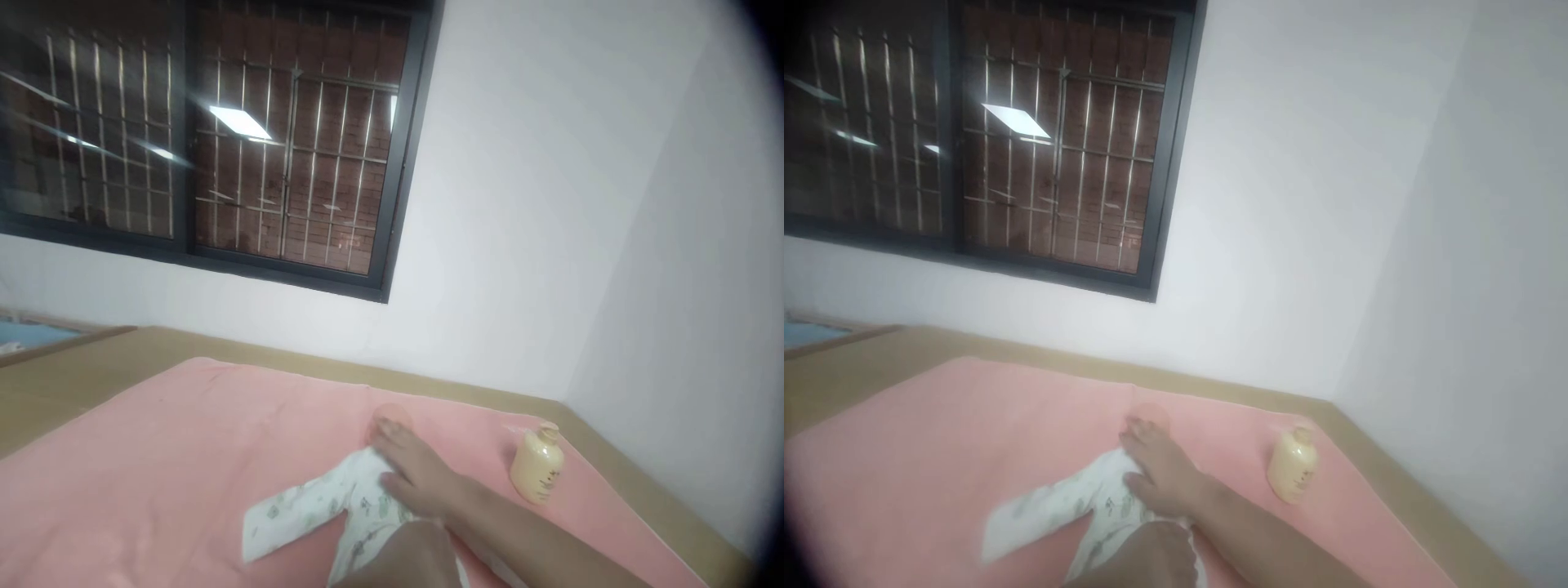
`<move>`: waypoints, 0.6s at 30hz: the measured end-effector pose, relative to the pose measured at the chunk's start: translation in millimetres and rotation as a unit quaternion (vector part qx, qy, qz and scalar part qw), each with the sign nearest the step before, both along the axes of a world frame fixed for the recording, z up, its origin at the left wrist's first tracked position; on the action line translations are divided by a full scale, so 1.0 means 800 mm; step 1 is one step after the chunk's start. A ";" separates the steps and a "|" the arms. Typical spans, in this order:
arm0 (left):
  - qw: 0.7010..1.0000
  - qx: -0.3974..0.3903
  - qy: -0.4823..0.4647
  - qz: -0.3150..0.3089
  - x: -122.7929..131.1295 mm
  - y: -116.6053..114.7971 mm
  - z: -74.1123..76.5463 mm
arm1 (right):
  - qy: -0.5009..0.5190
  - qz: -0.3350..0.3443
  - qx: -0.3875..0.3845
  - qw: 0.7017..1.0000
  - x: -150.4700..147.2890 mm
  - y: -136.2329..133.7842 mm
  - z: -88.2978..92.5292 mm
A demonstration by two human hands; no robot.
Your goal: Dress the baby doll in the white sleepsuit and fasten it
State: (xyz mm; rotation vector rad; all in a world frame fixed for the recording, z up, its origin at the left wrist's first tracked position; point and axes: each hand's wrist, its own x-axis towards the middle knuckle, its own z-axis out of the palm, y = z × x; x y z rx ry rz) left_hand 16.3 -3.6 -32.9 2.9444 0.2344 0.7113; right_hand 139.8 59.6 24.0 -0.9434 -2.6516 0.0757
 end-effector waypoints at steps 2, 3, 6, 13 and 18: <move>1.000 0.001 -0.005 -0.001 0.001 0.000 0.000 | 0.001 0.005 0.004 1.000 0.002 0.003 -0.001; 1.000 0.003 -0.006 -0.001 0.001 0.000 0.000 | -0.004 0.015 -0.001 1.000 0.003 0.004 -0.001; 1.000 0.008 -0.007 -0.002 0.001 0.001 0.002 | -0.001 0.035 -0.011 0.999 0.004 0.006 -0.002; 1.000 0.015 -0.003 -0.002 0.001 0.000 0.002 | 0.016 0.036 0.006 0.999 0.002 0.010 -0.010; 1.000 0.020 -0.002 -0.002 0.001 0.001 0.004 | 0.055 0.015 0.018 0.998 0.000 0.012 -0.016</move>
